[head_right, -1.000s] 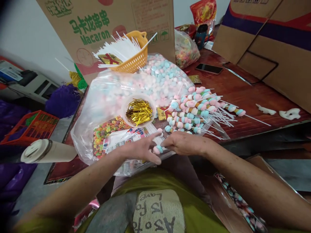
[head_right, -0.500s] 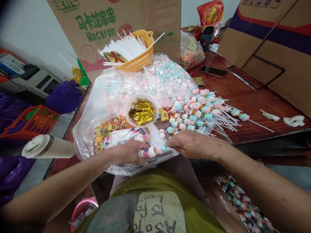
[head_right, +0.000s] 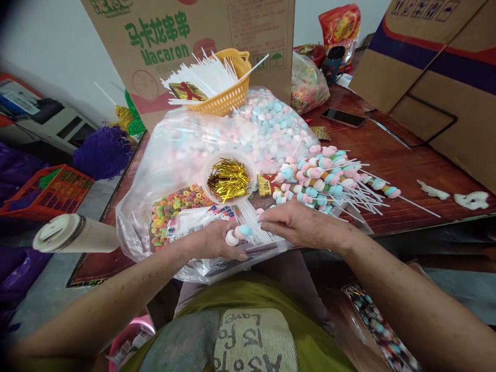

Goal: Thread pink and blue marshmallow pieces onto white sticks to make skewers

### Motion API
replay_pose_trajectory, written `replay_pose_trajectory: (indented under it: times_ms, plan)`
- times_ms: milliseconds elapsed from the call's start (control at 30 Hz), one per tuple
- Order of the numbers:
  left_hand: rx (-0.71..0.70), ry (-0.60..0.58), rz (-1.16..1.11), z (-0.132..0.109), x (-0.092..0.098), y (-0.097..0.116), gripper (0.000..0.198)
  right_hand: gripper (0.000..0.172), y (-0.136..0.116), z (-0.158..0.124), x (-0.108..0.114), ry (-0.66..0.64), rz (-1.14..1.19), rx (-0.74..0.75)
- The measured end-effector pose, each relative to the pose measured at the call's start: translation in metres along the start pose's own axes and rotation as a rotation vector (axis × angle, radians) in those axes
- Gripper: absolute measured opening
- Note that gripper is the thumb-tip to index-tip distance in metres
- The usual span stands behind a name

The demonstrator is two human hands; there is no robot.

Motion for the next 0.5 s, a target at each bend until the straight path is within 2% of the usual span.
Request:
replay_pose_trajectory:
  times_ms: [100, 233, 333, 400, 433, 500]
  plan:
    - [-0.043, -0.042, -0.03, 0.004, -0.001, 0.007, 0.041, 0.034, -0.004, 0.005, -0.006, -0.014, -0.031, -0.019]
    - [0.009, -0.011, 0.15, 0.007, -0.002, 0.016, 0.039, 0.035, -0.001, 0.012, -0.02, -0.024, -0.15, -0.01]
    - [-0.054, -0.045, -0.02, 0.003, 0.013, 0.015, 0.07, 0.034, 0.003, 0.009, -0.019, 0.014, -0.108, -0.003]
    - [-0.129, -0.127, -0.202, -0.003, 0.028, 0.008, 0.085, 0.033, 0.004, 0.004, -0.011, 0.061, -0.056, 0.032]
    - [-0.132, -0.197, -0.251, -0.008, 0.034, 0.003, 0.083, 0.032, 0.003, 0.001, -0.006, 0.089, -0.046, 0.057]
    - [-0.069, -0.407, -0.325, -0.017, 0.036, -0.01, 0.067, 0.027, 0.001, -0.006, 0.004, 0.154, -0.053, 0.116]
Point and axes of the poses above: each hand's wrist, its own z-axis towards the middle knuckle, its own x-axis out of the back of the hand, y = z × x, the point moved 3 cm from there along z, towards the middle knuckle, and after that the axes turned 6 degrees about z, right-handed, at the moved point
